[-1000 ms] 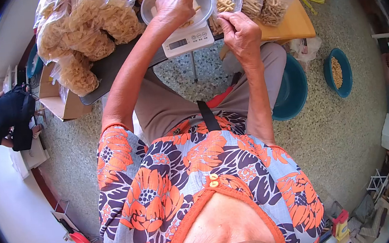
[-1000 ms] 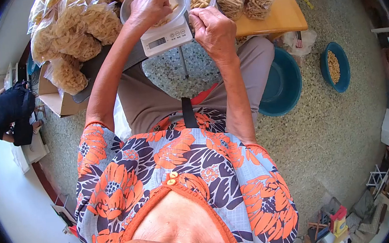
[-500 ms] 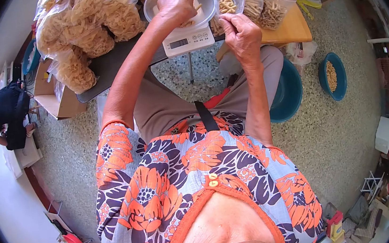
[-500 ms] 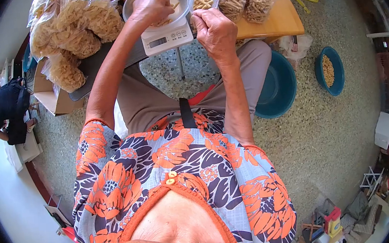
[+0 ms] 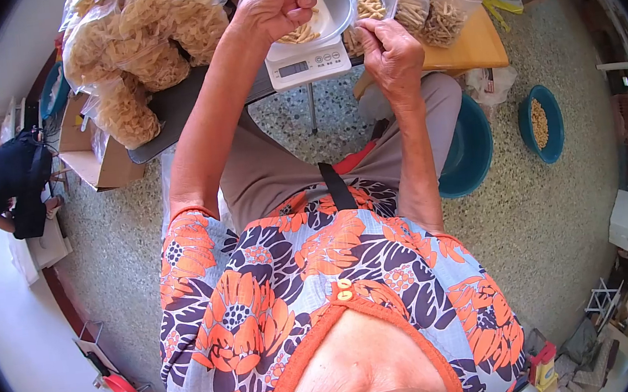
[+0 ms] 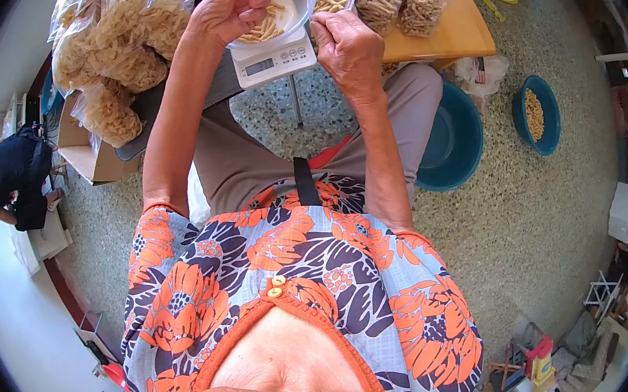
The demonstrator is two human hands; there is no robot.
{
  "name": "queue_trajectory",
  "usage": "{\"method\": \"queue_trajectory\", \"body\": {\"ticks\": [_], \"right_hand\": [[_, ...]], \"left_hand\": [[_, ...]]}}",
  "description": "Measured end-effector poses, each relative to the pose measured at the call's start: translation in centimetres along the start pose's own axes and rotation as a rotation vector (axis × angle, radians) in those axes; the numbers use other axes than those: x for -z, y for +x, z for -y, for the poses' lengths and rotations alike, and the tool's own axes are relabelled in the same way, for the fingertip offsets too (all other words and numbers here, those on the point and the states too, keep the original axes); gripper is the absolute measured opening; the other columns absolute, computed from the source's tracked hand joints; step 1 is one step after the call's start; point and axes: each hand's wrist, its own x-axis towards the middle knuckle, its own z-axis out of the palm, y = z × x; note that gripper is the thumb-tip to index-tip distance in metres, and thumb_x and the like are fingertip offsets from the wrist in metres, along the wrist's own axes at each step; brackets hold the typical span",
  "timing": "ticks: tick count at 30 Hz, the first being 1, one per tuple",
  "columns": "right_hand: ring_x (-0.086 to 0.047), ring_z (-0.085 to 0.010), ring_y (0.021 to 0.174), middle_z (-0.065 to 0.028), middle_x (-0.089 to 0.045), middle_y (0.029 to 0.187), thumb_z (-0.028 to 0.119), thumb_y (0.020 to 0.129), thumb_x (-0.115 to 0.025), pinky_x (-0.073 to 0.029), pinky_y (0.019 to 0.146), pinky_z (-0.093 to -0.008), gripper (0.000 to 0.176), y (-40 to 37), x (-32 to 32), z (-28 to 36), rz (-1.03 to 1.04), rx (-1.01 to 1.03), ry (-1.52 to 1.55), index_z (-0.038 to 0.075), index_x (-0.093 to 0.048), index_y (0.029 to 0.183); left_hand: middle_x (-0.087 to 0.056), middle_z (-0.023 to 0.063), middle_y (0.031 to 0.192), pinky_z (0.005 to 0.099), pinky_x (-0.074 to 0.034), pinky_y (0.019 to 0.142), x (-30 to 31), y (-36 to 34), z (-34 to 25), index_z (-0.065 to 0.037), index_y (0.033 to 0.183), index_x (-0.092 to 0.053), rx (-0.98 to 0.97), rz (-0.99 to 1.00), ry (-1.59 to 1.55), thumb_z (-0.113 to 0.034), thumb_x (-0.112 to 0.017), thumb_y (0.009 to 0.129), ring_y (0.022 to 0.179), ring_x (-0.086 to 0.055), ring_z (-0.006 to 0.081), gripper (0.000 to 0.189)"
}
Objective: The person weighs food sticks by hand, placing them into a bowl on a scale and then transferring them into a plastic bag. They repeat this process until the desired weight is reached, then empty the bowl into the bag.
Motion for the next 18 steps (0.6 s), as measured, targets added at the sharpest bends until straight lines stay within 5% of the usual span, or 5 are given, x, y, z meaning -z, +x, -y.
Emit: {"method": "queue_trajectory", "body": {"ticks": [3,9,11,13,18], "right_hand": [[-0.073,-0.0324,0.081,-0.0131,-0.075,0.091,0.012,0.088,-0.078,-0.059,0.072,-0.0388,0.011,0.0,0.1,0.1,-0.010,0.013,0.000,0.005,-0.077,0.097],[-0.073,-0.0341,0.080,-0.0145,-0.074,0.091,0.012,0.088,-0.077,-0.059,0.070,-0.0403,0.010,0.0,0.3,-0.1,-0.007,0.016,0.023,0.005,-0.076,0.096],[-0.073,-0.0345,0.080,-0.0148,-0.074,0.092,0.012,0.088,-0.076,-0.058,0.070,-0.0407,0.010,0.0,0.2,-0.3,-0.009,0.023,0.016,0.006,-0.076,0.097],[-0.073,-0.0344,0.080,-0.0149,-0.074,0.092,0.012,0.088,-0.076,-0.058,0.070,-0.0408,0.011,-0.1,0.2,-0.4,-0.004,0.012,0.009,0.006,-0.076,0.097],[-0.073,-0.0337,0.080,-0.0141,-0.074,0.091,0.011,0.088,-0.076,-0.059,0.070,-0.0402,0.011,-0.1,0.2,-0.3,-0.001,0.017,0.027,0.005,-0.077,0.097]], "left_hand": [[-0.068,0.0024,0.077,0.0201,-0.039,0.040,-0.8,0.6,0.6,-0.004,0.097,-0.071,0.013,-0.123,0.091,-0.018,-0.071,0.100,0.052,-0.056,0.0063,0.014],[-0.061,-0.0025,0.062,0.0237,-0.033,0.043,-3.5,1.3,2.5,-0.001,0.088,-0.077,-0.080,-0.189,0.878,-0.031,-0.079,0.092,0.048,-0.047,0.0040,0.030],[-0.064,0.0015,0.062,0.0299,-0.045,0.051,-4.7,1.8,3.5,0.001,0.083,-0.078,-0.336,-0.176,1.216,-0.028,-0.081,0.083,0.053,-0.055,0.0092,0.029],[-0.070,0.0100,0.066,0.0364,-0.053,0.059,-5.7,1.8,3.1,0.000,0.081,-0.078,-0.303,-0.245,1.461,-0.026,-0.080,0.080,0.058,-0.066,0.0189,0.026],[-0.073,0.0165,0.077,0.0451,-0.057,0.071,-5.9,2.2,3.7,-0.004,0.084,-0.079,-0.545,-0.393,1.725,-0.026,-0.081,0.079,0.074,-0.073,0.0329,0.022]]}}
